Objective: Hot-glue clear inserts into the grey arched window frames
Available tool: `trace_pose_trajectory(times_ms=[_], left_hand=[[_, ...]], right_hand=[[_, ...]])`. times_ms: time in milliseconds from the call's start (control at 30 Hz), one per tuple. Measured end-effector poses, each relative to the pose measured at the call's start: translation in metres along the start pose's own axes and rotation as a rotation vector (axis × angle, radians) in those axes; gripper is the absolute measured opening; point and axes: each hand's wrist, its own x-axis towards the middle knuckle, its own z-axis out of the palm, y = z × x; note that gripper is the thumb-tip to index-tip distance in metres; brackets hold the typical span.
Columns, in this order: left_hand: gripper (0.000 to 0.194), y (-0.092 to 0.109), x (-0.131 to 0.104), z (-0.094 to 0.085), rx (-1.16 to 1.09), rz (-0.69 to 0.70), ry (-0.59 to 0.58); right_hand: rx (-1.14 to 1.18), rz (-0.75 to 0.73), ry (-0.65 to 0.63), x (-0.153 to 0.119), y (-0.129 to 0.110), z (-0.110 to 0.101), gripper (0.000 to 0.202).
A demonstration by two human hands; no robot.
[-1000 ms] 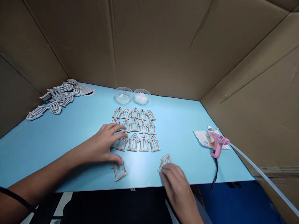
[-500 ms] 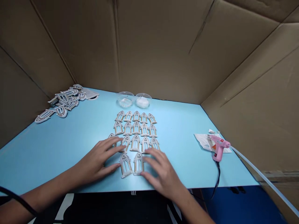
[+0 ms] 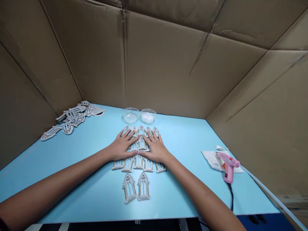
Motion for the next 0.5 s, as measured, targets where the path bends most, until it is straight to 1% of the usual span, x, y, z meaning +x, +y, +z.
trace_pose_trajectory(times_ms=[67, 133, 200, 233, 267, 300, 367, 400, 433, 467, 500], left_hand=[[0.082, -0.004, 0.004, 0.001, -0.005, 0.003, 0.03], [0.079, -0.007, 0.006, -0.004, -0.01, -0.004, 0.061], [0.072, -0.004, 0.002, -0.013, -0.024, 0.004, 0.132], [0.066, 0.002, -0.004, -0.018, -0.037, 0.029, 0.171], [0.057, 0.01, -0.012, -0.022, -0.066, 0.086, 0.238], [0.053, 0.022, -0.022, -0.025, -0.106, 0.184, 0.261], [0.058, 0.049, -0.046, -0.022, -0.151, 0.394, 0.2], [0.061, 0.063, -0.057, -0.018, -0.14, 0.475, 0.207], [0.058, 0.075, -0.067, -0.01, -0.097, 0.545, 0.222], [0.052, 0.085, -0.074, -0.002, -0.038, 0.621, 0.199], [0.047, 0.092, -0.078, 0.008, 0.017, 0.66, 0.206]], right_hand=[[0.028, -0.011, 0.039, 0.004, 0.003, 0.004, 0.101], [0.089, -0.046, 0.118, 0.009, 0.011, 0.007, 0.097], [0.151, -0.071, 0.228, 0.014, 0.021, 0.008, 0.088], [0.174, -0.072, 0.286, 0.015, 0.026, 0.008, 0.081], [0.189, -0.065, 0.341, 0.016, 0.031, 0.007, 0.075], [0.201, -0.055, 0.396, 0.016, 0.036, 0.006, 0.07], [0.224, -0.044, 0.504, 0.014, 0.043, 0.003, 0.066], [0.229, -0.045, 0.547, 0.013, 0.045, 0.002, 0.064], [0.228, -0.049, 0.58, 0.012, 0.046, 0.0, 0.061], [0.221, -0.056, 0.602, 0.012, 0.046, -0.002, 0.058], [0.207, -0.063, 0.617, 0.014, 0.046, -0.005, 0.054]])
